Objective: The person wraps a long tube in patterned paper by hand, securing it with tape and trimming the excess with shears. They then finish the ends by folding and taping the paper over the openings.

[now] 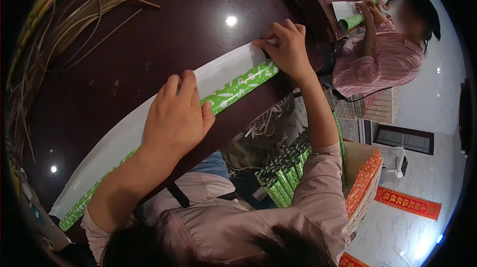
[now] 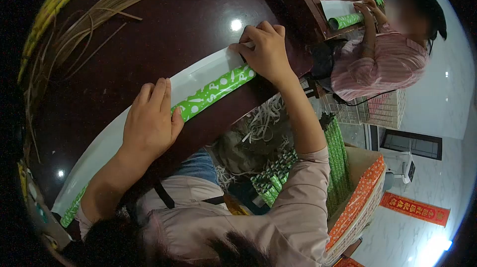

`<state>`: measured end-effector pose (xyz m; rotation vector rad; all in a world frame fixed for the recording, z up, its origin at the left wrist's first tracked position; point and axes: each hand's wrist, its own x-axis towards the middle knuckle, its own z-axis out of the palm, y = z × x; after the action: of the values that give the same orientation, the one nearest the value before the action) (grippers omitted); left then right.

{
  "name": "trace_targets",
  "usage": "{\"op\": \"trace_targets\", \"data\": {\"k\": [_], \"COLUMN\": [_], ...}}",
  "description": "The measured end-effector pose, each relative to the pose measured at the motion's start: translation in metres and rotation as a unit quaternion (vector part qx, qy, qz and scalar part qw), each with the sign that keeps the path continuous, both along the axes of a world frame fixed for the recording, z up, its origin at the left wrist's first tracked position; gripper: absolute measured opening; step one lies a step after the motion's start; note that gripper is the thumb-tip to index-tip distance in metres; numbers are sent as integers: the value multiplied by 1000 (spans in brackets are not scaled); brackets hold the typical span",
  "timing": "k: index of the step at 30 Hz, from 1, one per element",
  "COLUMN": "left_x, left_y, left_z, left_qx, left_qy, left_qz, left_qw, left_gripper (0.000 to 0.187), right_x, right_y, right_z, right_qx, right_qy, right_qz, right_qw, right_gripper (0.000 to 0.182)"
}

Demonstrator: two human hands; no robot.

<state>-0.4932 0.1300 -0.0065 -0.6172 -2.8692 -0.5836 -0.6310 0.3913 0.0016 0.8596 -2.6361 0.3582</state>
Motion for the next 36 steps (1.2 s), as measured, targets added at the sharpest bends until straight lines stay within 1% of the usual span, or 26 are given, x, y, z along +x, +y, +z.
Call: {"op": "trace_targets", "data": {"k": [1, 5, 8, 10, 11, 12, 13, 14, 15, 16, 17, 18, 19, 21, 22, 23, 24, 25, 26, 27, 29, 30, 32, 33, 35, 36], "left_x": [0, 2, 3, 4, 6, 7, 9, 11, 12, 14, 11, 12, 15, 25, 32, 38, 44, 47, 49, 53, 55, 54, 54, 53, 52, 52], "left_y": [0, 1, 3, 2, 0, -1, -2, -3, -3, -3, -7, -9, -9, -7, -5, -3, -2, -1, -2, -4, -10, -13, -16, -17, -22, -26], "left_z": [1, 1, 1, 2, 5, 9, 13, 13, 11, 10, 8, 11, 9, 7, 11, 12, 12, 12, 9, 7, 3, 3, 1, 1, 2, 4], "left_qx": [-5, -6, 11, -6, -10, -19, -29, -28, -32, -46, -57, -75, -77, -149, -147, -147, -143, -139, -140, -134, -128, -125, -120, -116, -111, -129], "left_qy": [20, 24, 58, 130, 136, 124, 111, 131, 136, 115, 93, 92, 96, 133, 96, 97, 96, 95, 96, 104, 113, 109, 111, 110, 113, 112], "left_qz": [1, 1, 6, -28, -27, -58, -86, -84, -79, -78, -78, -90, -83, -54, -31, -24, 6, 37, 44, 41, 39, 20, -4, -7, -12, -11], "left_qw": [1000, 1000, 998, 991, 990, 990, 990, 987, 987, 989, 991, 989, 989, 978, 984, 984, 985, 985, 985, 985, 985, 986, 987, 987, 987, 985], "left_gripper": [44, 44, 43, 47, 47, 41, 36, 32, 32, 36, 40, 34, 34, 31, 33, 33, 36, 38, 38, 39, 40, 40, 39, 40, 40, 42], "right_x": [-2, -1, 3, 6, 7, 8, 8, 8, 8, 11, 10, 10, 6, 9, 12, 14, 17, 20, 25, 33, 54, 62, 72, 73, 70, 68], "right_y": [1, 1, -2, -4, -5, -4, -2, 1, 4, 4, 1, 2, 6, 2, 0, -1, -2, -6, -14, -20, -39, -45, -53, -59, -57, -57], "right_z": [-2, 0, 7, 13, 15, 16, 17, 17, 18, 19, 18, 17, 12, 11, 10, 9, 9, 12, 17, 29, 53, 55, 47, 42, 29, 23], "right_qx": [8, 30, 37, 39, 45, 41, 20, -2, 2, 0, -32, -65, -97, -110, -122, -110, -108, -91, -74, -62, -14, 63, 139, 143, 158, 172], "right_qy": [-3, -19, -36, -29, -27, -20, -43, -64, -96, -91, -101, -111, -155, -141, -130, -119, -118, -65, -12, 2, -51, -39, -39, -13, 8, 26], "right_qz": [5, 0, -6, 2, 12, 14, 21, 29, 13, 19, 18, 19, 21, 23, 16, 23, 30, 28, 25, 47, 131, 184, 269, 312, 311, 314], "right_qw": [1000, 999, 999, 999, 999, 999, 999, 998, 995, 996, 994, 992, 983, 984, 984, 987, 987, 993, 997, 997, 990, 980, 952, 939, 937, 933], "right_gripper": [26, 26, 25, 22, 18, 18, 17, 16, 13, 13, 12, 11, 11, 10, 10, 16, 16, 20, 24, 30, 32, 40, 52, 53, 51, 49]}}
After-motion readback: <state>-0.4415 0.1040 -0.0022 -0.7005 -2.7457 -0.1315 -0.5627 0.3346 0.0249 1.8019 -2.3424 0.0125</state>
